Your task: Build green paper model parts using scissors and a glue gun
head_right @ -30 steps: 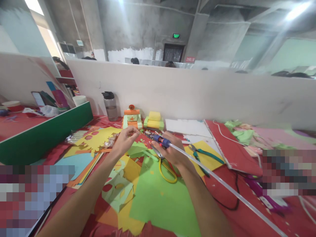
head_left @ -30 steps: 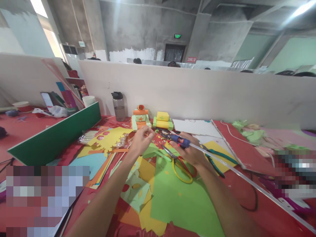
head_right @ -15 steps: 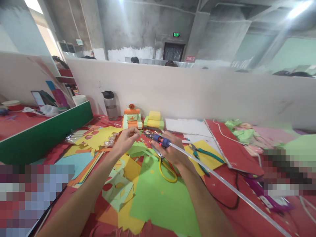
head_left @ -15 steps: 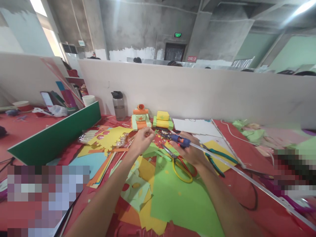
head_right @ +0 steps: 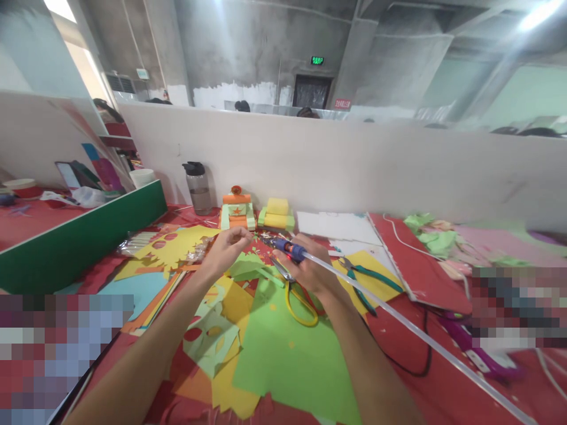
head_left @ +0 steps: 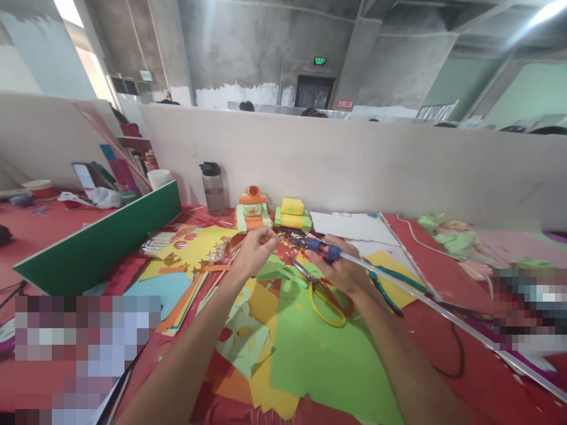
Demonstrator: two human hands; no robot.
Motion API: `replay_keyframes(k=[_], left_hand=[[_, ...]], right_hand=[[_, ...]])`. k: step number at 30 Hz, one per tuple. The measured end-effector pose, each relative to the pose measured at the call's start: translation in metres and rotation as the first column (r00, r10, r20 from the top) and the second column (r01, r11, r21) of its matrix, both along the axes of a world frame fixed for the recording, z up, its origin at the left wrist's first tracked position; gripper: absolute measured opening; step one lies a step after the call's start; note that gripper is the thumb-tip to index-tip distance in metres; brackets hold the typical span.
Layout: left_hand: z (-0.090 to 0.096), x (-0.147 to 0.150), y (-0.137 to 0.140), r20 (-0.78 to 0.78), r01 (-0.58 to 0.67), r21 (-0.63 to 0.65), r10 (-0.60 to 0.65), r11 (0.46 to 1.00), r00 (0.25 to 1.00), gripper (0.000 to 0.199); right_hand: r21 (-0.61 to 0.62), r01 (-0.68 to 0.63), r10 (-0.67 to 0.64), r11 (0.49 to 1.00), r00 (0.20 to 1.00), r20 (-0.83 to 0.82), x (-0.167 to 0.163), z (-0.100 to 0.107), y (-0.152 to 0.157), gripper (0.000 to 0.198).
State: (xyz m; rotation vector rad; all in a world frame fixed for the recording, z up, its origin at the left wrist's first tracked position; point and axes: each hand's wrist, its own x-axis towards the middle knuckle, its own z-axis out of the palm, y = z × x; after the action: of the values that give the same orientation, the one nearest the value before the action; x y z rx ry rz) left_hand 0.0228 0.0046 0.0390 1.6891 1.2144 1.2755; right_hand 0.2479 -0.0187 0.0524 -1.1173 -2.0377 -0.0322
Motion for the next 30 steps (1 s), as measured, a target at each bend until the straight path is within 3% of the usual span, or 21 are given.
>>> replay_keyframes(k=[30], left_hand=[[-0.0030,-0.0015,0.0019,-0.032,0.036,-0.008,-0.036,0.999,0.999,0.011]], right_hand=[[-0.099,0.004,-0.013,0.995,0.995,-0.097,-0.0016,0.0019,-0.0038,0.035]])
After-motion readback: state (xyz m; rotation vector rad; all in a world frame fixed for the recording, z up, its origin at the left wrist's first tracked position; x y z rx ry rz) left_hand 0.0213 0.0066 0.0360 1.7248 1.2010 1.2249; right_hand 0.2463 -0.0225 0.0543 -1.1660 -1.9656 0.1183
